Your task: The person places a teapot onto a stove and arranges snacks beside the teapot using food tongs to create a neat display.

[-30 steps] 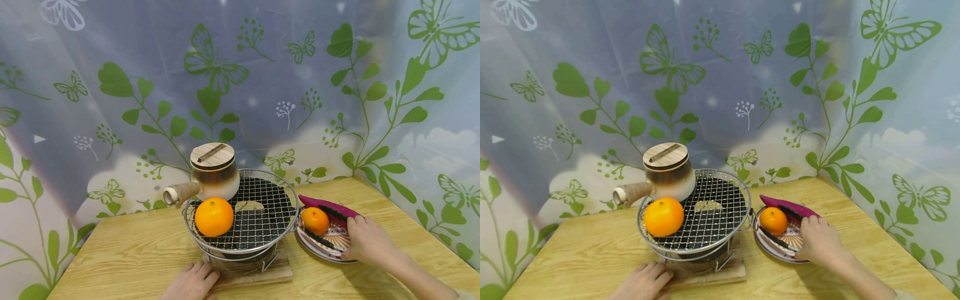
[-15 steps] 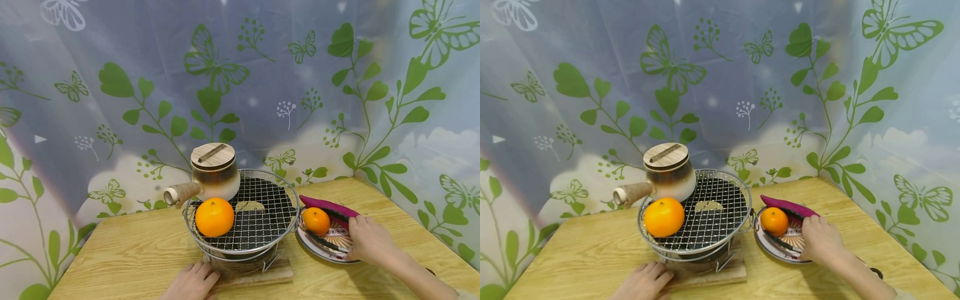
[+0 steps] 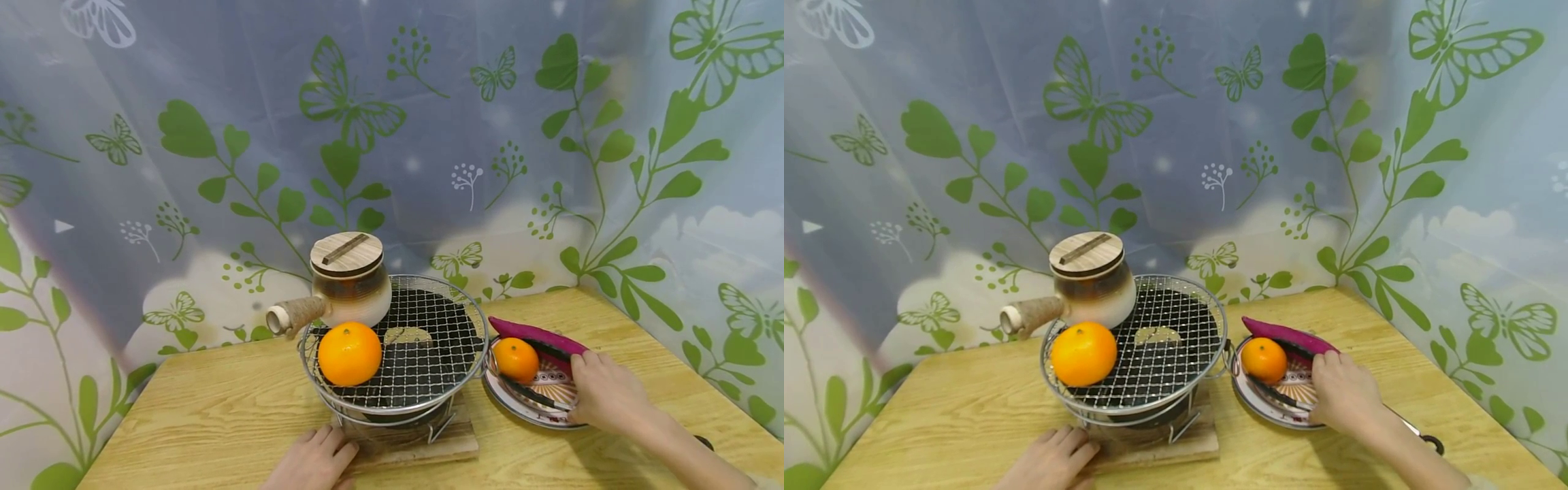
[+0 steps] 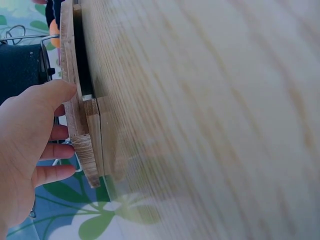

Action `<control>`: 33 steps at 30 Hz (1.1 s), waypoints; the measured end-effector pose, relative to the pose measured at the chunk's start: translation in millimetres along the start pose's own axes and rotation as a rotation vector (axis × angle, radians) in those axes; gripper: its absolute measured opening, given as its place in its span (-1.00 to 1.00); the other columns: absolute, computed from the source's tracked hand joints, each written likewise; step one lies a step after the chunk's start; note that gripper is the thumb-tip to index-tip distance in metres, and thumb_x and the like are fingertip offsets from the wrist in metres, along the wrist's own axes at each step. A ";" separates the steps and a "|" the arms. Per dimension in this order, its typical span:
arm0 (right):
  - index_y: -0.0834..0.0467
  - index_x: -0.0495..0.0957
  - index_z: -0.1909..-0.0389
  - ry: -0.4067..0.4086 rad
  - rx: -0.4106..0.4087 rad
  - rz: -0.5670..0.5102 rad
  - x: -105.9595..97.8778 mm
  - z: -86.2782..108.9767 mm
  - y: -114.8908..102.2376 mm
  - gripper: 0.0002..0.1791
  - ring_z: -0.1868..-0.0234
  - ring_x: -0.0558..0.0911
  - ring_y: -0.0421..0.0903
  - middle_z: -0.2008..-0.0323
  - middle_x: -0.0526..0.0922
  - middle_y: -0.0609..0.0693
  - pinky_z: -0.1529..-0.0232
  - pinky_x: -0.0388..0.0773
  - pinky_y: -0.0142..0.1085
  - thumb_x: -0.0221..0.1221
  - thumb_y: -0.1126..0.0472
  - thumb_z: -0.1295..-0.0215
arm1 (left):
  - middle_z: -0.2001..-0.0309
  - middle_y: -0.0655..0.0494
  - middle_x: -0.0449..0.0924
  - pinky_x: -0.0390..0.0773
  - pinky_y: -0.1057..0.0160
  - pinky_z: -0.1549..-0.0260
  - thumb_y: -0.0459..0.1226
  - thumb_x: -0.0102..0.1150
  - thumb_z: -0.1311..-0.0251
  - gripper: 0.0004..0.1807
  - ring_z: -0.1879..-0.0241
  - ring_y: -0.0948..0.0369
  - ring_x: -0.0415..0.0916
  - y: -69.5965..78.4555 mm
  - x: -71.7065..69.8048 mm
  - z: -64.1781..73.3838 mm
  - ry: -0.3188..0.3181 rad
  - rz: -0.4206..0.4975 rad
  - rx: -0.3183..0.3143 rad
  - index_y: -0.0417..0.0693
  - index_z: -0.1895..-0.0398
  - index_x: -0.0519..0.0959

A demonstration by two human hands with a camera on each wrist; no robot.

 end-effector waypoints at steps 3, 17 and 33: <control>0.39 0.41 0.33 0.005 0.002 -0.001 0.0 0.5 1.4 -0.19 0.34 0.46 0.13 0.43 0.43 0.13 0.38 0.47 0.00 0.52 -0.04 0.62 | 0.35 0.14 0.43 0.34 0.34 0.52 0.04 0.26 0.04 -0.63 0.37 0.22 0.35 0.5 0.3 -0.4 -0.018 -0.007 0.001 0.02 0.27 0.52; 0.51 0.40 0.07 -0.011 0.043 -0.060 -11.0 5.4 24.1 -0.04 0.25 0.50 0.18 0.25 0.50 0.27 0.34 0.48 0.04 0.50 -0.03 0.50 | 0.35 0.14 0.44 0.36 0.32 0.52 0.06 0.21 0.01 -0.64 0.36 0.20 0.37 2.2 -1.5 -1.3 -0.017 -0.034 0.016 0.02 0.27 0.52; 0.51 0.35 -0.04 -0.049 0.096 -0.025 -55.5 3.6 47.9 0.08 0.12 0.45 0.37 0.07 0.46 0.43 0.39 0.47 0.13 0.46 -0.20 0.41 | 0.38 0.16 0.42 0.32 0.34 0.56 0.05 0.22 0.04 -0.65 0.39 0.22 0.36 3.2 -2.3 -1.2 0.021 -0.056 0.029 0.03 0.31 0.52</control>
Point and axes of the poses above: each hand's wrist, its own z-axis away from the middle knuckle, its own x-axis out of the palm, y = z × x, the point moved 10 cm from there along -z, towards the middle knuckle
